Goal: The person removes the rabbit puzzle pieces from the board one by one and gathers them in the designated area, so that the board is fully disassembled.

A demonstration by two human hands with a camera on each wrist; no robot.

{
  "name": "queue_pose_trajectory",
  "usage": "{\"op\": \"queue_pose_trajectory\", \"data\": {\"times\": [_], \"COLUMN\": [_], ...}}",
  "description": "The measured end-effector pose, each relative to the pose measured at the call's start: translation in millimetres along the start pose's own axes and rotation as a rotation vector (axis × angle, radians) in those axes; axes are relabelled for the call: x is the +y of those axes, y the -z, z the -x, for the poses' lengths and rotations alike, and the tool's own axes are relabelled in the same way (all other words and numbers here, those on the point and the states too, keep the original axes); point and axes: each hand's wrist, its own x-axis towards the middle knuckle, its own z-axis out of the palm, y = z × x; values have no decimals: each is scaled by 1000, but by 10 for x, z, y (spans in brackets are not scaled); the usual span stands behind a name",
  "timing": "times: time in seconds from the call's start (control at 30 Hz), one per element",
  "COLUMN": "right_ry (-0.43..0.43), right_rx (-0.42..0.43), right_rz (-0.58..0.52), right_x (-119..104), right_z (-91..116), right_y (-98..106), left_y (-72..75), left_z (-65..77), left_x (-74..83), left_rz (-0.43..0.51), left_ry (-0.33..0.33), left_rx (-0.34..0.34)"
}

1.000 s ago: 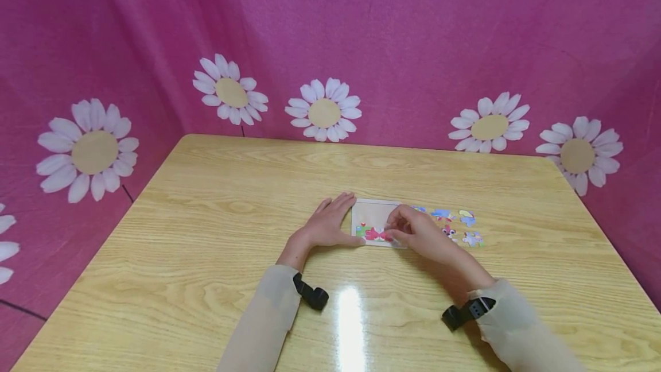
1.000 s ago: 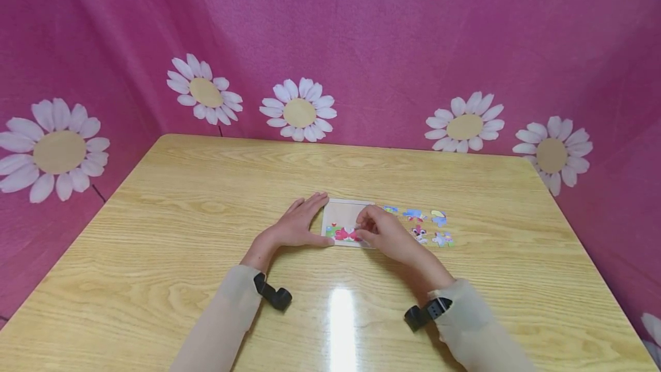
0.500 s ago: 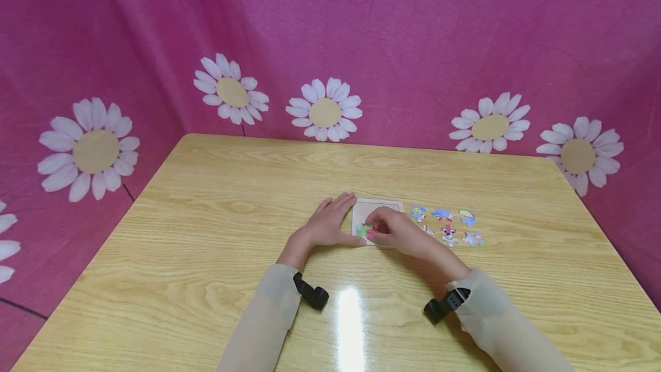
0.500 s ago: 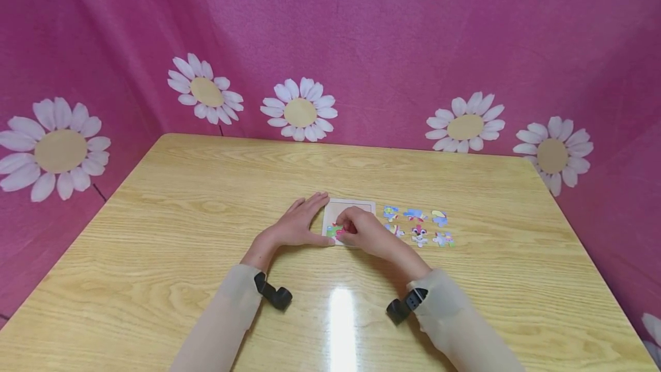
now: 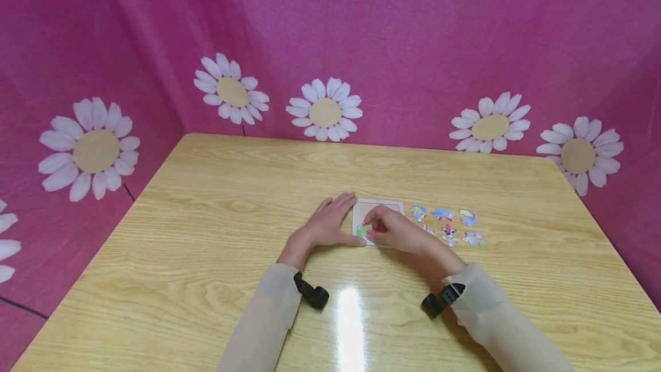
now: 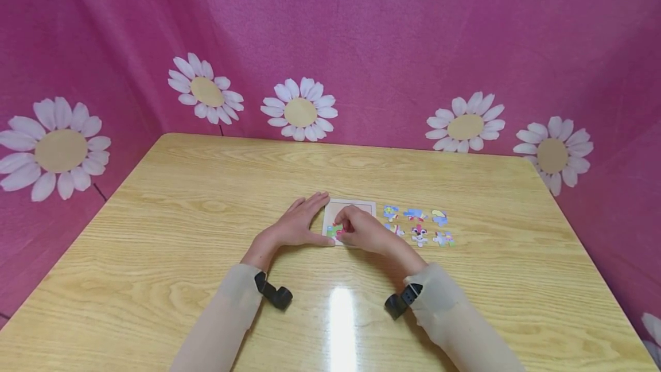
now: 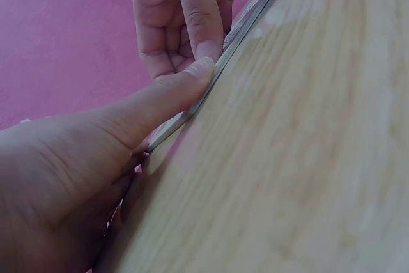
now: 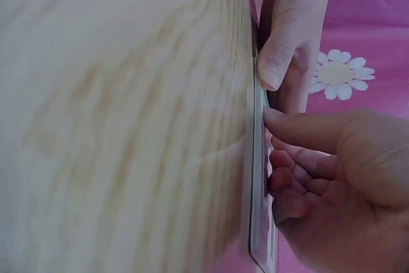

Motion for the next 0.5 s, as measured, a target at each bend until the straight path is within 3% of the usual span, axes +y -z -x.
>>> {"op": "queue_pose_trajectory", "data": {"times": [0.27,0.5], "right_ry": [-16,58], "right_rx": [27,101], "right_rz": [-8,28], "right_x": [6,23], "right_z": [31,54], "right_y": [-33,-91], "left_y": [-7,15], "left_z": [-1,23], "left_x": [2,20], "left_rz": [-21,-4], "left_ry": [-3,-13], "left_rx": [4,13]}}
